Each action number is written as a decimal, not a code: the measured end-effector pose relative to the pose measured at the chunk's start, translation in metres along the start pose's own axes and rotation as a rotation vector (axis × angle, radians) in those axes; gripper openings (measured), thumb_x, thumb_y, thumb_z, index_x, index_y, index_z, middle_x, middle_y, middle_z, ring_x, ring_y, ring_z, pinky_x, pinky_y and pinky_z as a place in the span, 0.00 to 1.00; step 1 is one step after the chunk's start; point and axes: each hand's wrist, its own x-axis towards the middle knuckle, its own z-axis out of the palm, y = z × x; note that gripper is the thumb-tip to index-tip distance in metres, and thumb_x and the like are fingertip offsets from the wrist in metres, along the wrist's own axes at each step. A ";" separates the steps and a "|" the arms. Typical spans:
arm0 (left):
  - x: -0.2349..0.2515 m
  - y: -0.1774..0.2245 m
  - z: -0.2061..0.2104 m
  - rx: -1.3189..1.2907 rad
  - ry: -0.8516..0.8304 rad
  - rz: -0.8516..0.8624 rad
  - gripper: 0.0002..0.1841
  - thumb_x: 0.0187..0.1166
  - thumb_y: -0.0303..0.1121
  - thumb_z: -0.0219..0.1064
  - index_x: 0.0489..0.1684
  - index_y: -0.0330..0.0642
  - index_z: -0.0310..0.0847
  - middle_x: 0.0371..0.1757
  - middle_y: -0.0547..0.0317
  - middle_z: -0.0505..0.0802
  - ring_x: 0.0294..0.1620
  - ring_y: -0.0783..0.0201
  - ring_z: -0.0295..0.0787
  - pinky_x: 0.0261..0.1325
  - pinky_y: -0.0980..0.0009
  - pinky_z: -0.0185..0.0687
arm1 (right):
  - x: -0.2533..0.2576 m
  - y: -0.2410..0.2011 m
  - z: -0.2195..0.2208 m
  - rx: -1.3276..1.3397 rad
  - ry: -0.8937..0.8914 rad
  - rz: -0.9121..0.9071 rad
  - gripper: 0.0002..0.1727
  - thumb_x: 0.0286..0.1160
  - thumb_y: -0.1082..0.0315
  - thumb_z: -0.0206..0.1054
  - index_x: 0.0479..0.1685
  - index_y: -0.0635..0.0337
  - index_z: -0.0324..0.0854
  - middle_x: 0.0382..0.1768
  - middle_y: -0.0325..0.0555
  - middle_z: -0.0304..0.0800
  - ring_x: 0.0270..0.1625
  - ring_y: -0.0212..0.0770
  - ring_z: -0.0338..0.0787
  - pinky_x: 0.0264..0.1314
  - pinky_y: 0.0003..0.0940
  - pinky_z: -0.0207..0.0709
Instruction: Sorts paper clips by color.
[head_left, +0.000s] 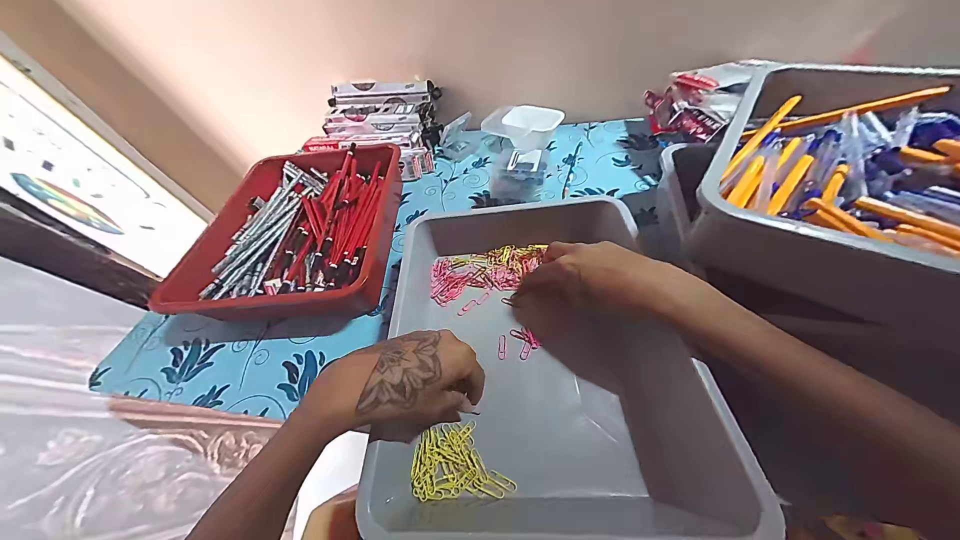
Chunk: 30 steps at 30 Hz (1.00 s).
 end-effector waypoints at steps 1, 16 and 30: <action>-0.004 -0.003 0.000 -0.002 -0.016 -0.010 0.07 0.78 0.34 0.69 0.35 0.44 0.92 0.31 0.63 0.90 0.31 0.71 0.84 0.34 0.71 0.77 | 0.001 0.000 0.000 -0.004 0.011 0.004 0.15 0.79 0.68 0.69 0.61 0.46 0.91 0.56 0.53 0.89 0.56 0.55 0.90 0.52 0.56 0.82; 0.107 -0.014 -0.047 0.403 0.367 -0.120 0.15 0.83 0.28 0.66 0.63 0.33 0.86 0.56 0.37 0.91 0.61 0.39 0.88 0.61 0.44 0.80 | -0.004 -0.007 -0.002 -0.023 0.103 0.153 0.12 0.83 0.64 0.68 0.56 0.58 0.90 0.48 0.58 0.90 0.49 0.60 0.91 0.45 0.60 0.80; 0.100 -0.034 -0.051 0.291 0.424 -0.126 0.06 0.80 0.25 0.67 0.46 0.30 0.86 0.40 0.42 0.91 0.46 0.45 0.90 0.53 0.45 0.81 | -0.006 -0.008 -0.002 -0.013 0.047 0.036 0.10 0.80 0.65 0.70 0.42 0.65 0.84 0.38 0.54 0.87 0.43 0.56 0.90 0.42 0.55 0.78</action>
